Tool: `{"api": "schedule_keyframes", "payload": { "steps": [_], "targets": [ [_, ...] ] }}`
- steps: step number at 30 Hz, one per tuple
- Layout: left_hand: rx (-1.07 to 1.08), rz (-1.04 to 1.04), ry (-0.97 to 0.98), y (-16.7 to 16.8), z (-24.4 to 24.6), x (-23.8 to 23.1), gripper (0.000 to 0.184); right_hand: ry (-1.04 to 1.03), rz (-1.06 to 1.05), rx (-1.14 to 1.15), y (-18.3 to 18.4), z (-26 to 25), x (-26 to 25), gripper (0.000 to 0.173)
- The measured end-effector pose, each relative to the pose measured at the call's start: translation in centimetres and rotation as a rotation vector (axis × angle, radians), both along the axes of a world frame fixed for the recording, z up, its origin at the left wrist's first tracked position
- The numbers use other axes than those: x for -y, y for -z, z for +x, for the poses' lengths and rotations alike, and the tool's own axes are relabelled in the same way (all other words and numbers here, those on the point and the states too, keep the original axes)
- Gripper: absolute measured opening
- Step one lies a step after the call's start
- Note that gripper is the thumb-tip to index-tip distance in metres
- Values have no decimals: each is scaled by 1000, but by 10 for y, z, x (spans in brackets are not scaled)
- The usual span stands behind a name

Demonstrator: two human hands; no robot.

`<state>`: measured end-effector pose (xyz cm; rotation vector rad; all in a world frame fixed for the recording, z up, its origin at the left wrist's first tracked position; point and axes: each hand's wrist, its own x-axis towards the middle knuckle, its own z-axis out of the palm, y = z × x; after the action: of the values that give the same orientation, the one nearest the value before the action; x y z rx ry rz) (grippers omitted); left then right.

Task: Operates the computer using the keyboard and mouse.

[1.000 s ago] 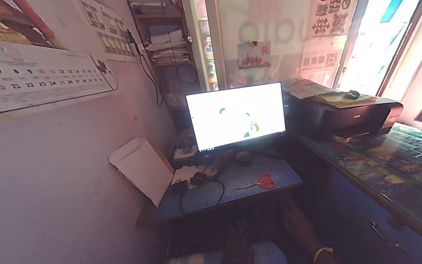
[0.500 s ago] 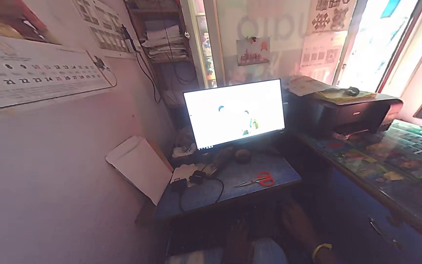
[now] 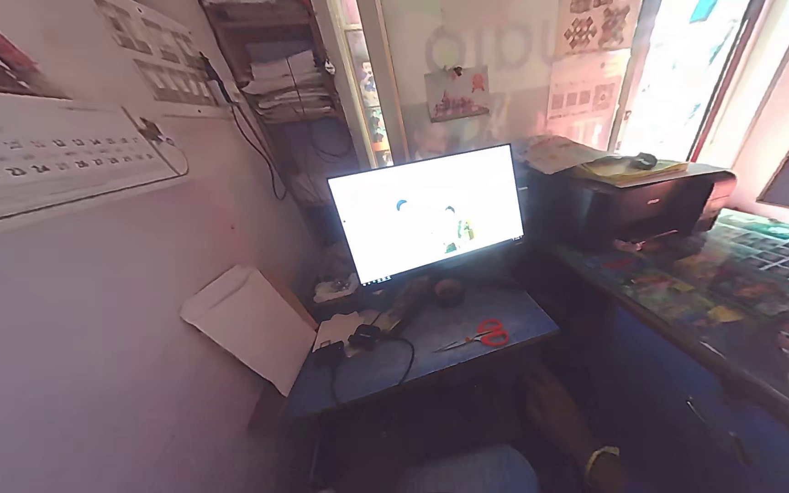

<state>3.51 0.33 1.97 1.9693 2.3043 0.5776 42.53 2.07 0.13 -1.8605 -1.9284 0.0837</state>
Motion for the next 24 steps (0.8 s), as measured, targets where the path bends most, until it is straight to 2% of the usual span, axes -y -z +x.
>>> {"api": "schedule_keyframes", "payload": {
  "steps": [2,5,7,10,13,16,18,19,24],
  "targets": [
    [-87,-1,-77,13,-32,-14,55,5,-44,-15,-5,-2,-2,45],
    [-33,-11,-68,21,-60,-25,59,18,-59,-3,-9,-3,-5,46],
    [53,55,-96,31,-69,-30,62,12,-58,1,-9,-2,-6,47],
    [120,24,-129,4,-63,-25,66,19,-49,36,-4,2,-8,50],
    [100,107,-153,5,-66,-24,67,17,-66,42,-6,1,-10,50],
    [83,74,-95,-20,-60,-12,63,8,-45,30,-10,-2,-12,49],
    [42,191,-53,4,-62,-10,62,16,-52,19,-9,-3,-9,49],
    [32,186,-43,8,-58,-5,64,16,-58,17,-8,-2,-7,49],
    [8,94,-35,3,-52,5,65,15,-44,19,-4,-1,-2,48]
  ]
}}
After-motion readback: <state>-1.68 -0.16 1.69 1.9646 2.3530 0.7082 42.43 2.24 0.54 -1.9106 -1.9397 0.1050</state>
